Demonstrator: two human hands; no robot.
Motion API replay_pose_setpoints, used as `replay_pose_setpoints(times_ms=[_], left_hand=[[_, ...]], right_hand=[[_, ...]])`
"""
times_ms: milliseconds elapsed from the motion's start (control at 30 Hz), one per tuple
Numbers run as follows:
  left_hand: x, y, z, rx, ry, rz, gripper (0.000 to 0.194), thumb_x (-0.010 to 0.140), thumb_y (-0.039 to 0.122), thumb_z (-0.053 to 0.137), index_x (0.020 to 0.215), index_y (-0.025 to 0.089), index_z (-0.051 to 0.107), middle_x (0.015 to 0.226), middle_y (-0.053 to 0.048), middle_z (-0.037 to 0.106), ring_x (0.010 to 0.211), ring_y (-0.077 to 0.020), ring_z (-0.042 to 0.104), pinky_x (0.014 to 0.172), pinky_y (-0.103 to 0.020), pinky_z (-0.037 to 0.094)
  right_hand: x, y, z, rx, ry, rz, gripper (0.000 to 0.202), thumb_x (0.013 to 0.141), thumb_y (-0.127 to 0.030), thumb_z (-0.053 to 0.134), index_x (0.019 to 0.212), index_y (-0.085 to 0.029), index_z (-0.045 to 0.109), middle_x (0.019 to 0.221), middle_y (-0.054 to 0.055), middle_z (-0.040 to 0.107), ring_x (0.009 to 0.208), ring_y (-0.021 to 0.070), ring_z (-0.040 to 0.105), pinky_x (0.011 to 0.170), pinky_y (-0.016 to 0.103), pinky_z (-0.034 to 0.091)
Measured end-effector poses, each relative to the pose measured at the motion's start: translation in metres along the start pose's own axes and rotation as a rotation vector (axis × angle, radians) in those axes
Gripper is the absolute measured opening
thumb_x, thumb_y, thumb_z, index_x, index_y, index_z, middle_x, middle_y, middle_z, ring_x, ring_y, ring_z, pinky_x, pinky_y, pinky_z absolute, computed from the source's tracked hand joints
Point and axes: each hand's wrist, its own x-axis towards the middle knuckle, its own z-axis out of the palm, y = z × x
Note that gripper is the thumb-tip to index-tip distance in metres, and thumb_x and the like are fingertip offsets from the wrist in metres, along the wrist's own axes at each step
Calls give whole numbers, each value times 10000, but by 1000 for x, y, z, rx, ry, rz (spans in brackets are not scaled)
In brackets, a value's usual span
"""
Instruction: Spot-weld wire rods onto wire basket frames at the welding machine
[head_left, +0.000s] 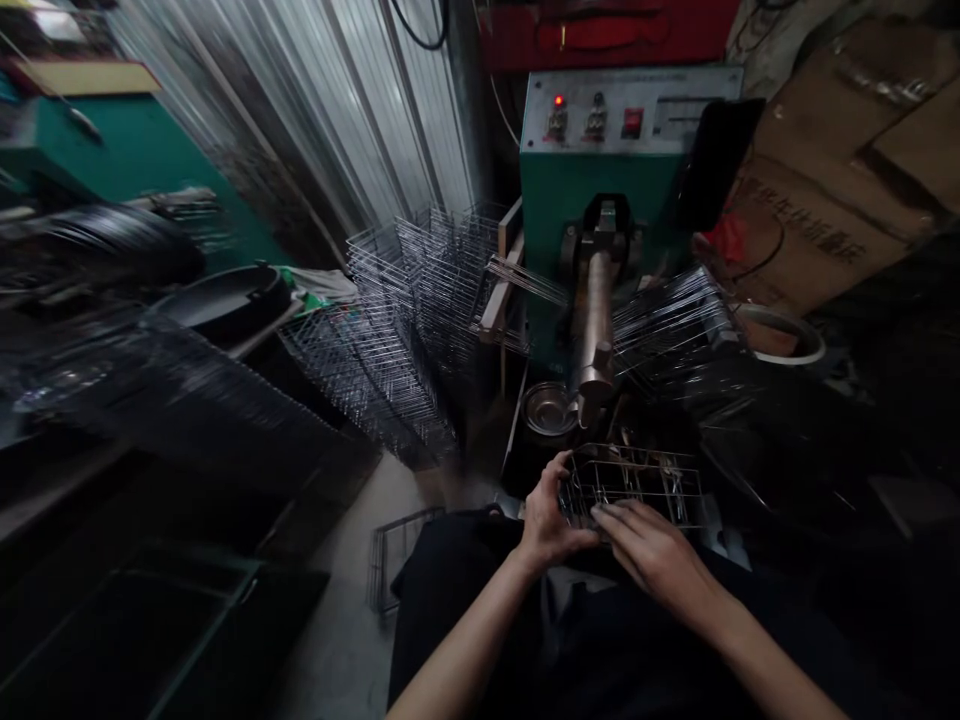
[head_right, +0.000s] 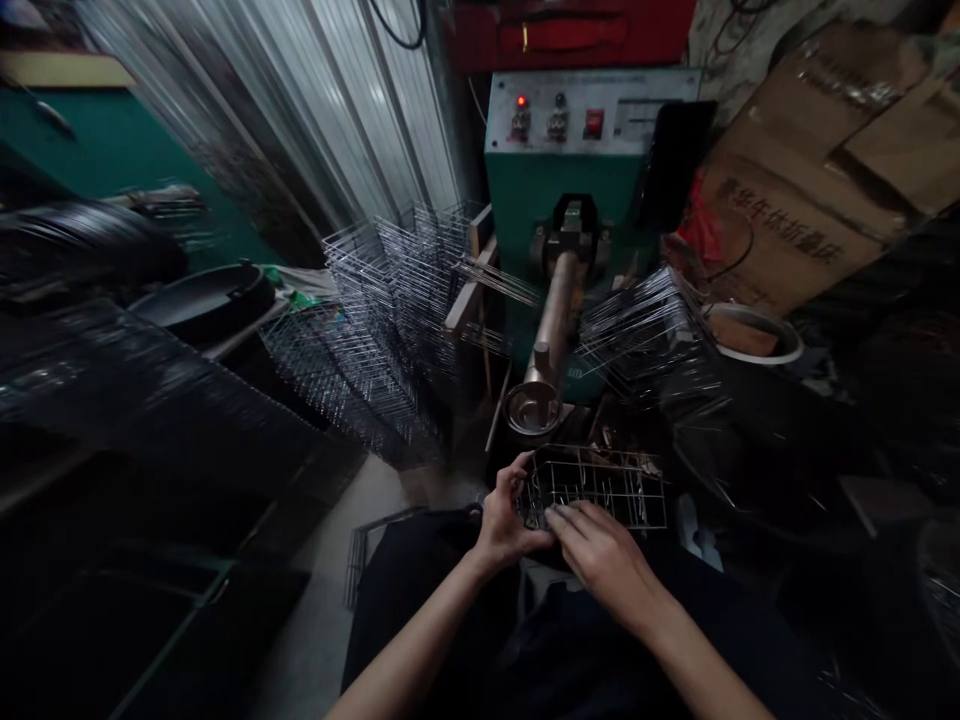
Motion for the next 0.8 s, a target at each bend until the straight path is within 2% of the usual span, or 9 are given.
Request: replay_pose_setpoints(times_ms=[133,367,533,800], left_hand=[[1,0,-2,11,-4,-11,848,470,258,900,1123,264,360,1473,-150,490,1285,-310,568,1044,-457,515],[1,-2,-1,-12,-9,-14,860,482,281,901,1147,276,356,1471,-124,492,1264,-288,591,1043,-441,523],[4,-4,0,11,-18,-22,918,453,314,927,1146,278,327,1485,-141,472,1308,-304,552,1055,-462,519],[1,-6,2,0,37,82,882,490,272,908,1130,275,302,1490,-192,441,1362,-331,492,1066,-511,494]], right_hand=[[4,1,1,-8,-7,6,414,965,-133,484,1363,-187,588,1221,97,686,1091,225,661,970,384,572],[2,5,6,-49,-22,-9,432,988,-129,443,1409,-153,537,1283,103,655,1133,241,645,959,403,582],[-2,6,7,-44,8,-11,540,978,-80,436,1509,-177,413,1375,92,596,1221,239,595,983,404,566],[-2,0,5,-6,78,-29,624,990,-56,440,1572,-194,267,1380,93,590,1227,237,589,990,397,561]])
